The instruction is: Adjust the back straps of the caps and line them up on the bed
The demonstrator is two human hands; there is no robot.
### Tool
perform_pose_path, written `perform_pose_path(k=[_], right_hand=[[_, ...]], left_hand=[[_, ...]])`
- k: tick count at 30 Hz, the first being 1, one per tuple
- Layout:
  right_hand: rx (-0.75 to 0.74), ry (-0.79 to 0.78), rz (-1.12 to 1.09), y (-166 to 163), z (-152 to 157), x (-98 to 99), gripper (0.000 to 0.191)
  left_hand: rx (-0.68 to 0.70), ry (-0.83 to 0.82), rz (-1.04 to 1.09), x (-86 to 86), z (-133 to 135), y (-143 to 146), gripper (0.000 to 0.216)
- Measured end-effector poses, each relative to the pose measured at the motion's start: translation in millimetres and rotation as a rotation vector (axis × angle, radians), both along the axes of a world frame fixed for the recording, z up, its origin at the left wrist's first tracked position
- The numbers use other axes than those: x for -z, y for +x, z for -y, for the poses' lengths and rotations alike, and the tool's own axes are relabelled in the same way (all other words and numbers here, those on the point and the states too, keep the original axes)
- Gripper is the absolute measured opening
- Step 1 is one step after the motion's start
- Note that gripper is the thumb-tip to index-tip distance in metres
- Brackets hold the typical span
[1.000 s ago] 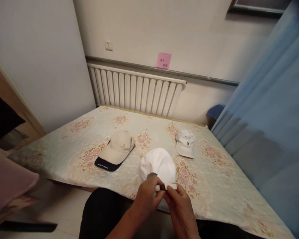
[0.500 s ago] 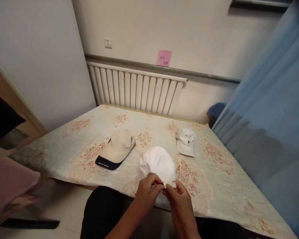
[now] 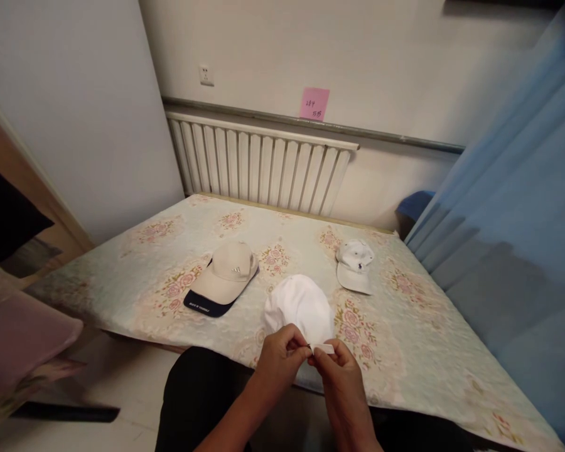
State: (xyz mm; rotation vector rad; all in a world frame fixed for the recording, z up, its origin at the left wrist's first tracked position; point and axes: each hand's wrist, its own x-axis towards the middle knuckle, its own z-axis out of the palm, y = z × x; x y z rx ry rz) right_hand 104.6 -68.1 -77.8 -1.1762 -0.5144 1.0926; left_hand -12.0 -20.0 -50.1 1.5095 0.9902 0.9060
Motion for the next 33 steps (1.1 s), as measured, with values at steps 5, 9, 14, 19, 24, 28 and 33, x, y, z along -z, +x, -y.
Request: perform_pose_path(k=[5, 9, 14, 19, 24, 28, 33], right_hand=[[-0.029, 0.018, 0.044, 1, 1, 3.3, 0.020], [-0.053, 0.045, 0.058, -1, 1, 1.5, 0.018], [-0.078, 0.110, 0.016, -5, 0, -6.6, 0.018], [-0.045, 0.105, -0.069, -3, -3, -10.0, 0.017], [-0.006, 0.132, -0.261, 7, -8, -13.2, 0.018], [0.022, 0.127, -0.303, 12, -10, -13.4, 0.018], [0.050, 0.116, -0.358, 18, -10, -12.9, 0.022]], left_hand=[[-0.018, -0.004, -0.002, -0.2, 0, -1, 0.006], [-0.029, -0.032, 0.025, 0.2, 0, 0, 0.007], [-0.044, 0.016, 0.023, -1.3, 1, 0, 0.007], [-0.012, 0.221, -0.078, 2.2, 1, -2, 0.015], [-0.119, 0.485, -0.140, 8.3, 3, -5, 0.016], [-0.250, 0.570, -0.105, 12.0, 5, -8, 0.017], [-0.442, 0.615, -0.195, 31.0, 5, -11, 0.025]])
